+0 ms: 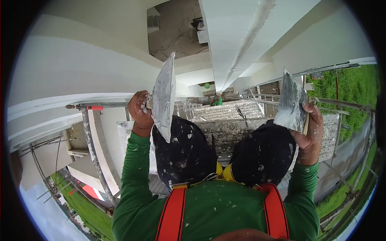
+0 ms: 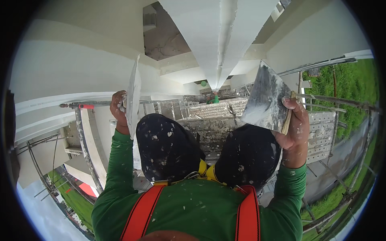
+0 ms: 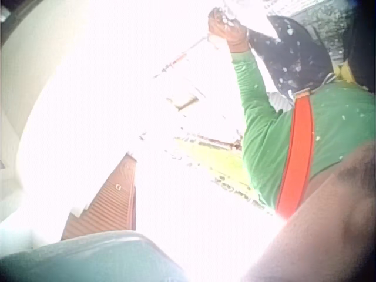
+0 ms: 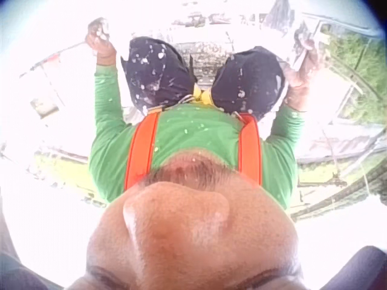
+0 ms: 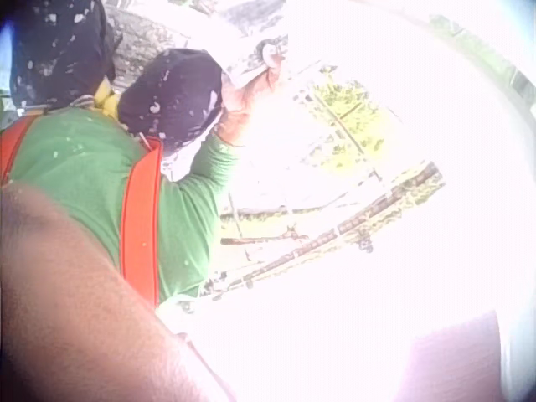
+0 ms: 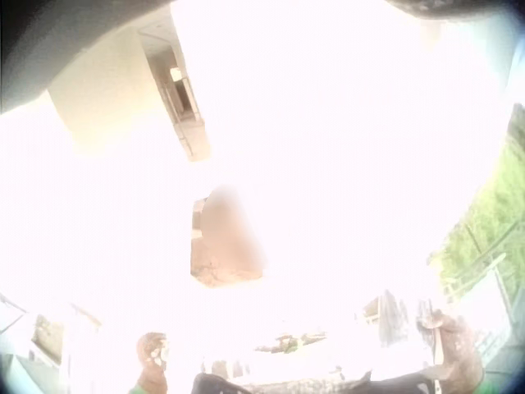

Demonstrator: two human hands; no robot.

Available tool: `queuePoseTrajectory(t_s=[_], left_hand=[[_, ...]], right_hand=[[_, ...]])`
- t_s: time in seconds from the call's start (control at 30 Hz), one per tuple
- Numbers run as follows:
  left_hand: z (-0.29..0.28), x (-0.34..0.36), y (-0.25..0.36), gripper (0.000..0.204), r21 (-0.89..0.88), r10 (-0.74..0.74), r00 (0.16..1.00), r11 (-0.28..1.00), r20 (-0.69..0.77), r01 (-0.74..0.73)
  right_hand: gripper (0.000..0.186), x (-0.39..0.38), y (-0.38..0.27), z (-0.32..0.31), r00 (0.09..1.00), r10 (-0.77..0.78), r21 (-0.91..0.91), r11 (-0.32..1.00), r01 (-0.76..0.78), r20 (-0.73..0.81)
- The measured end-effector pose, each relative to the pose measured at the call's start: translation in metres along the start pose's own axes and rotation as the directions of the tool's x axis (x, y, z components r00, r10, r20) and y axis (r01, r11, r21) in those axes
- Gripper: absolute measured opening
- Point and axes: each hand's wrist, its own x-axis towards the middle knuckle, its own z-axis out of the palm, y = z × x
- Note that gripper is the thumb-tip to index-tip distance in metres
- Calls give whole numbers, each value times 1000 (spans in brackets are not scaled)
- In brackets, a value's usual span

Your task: The person applies white plaster to a ceiling beam using a trowel and a smaller spatula. They repeatedly scoop plaster from the trowel and smooth it onto the beam surface while standing on scaffolding.

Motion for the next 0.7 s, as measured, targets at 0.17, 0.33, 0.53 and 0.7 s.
queuePoseTrajectory(t_s=[0.17,0.33,0.53,0.7], left_hand=[[48,61,46,30,-271,257,966,931,14,-244],[58,90,76,33,-311,577,816,784,46,-537],[34,76,61,32,-409,485,874,803,23,-435],[25,28,72,34,-662,-417,909,678,9,318]], right_hand=[[15,-17,31,35,933,355,23,934,-357,55],[14,-13,34,24,940,310,110,939,-327,141],[41,-1,2,12,957,-30,343,936,-73,287],[33,67,4,-52,989,-108,92,991,99,101]])
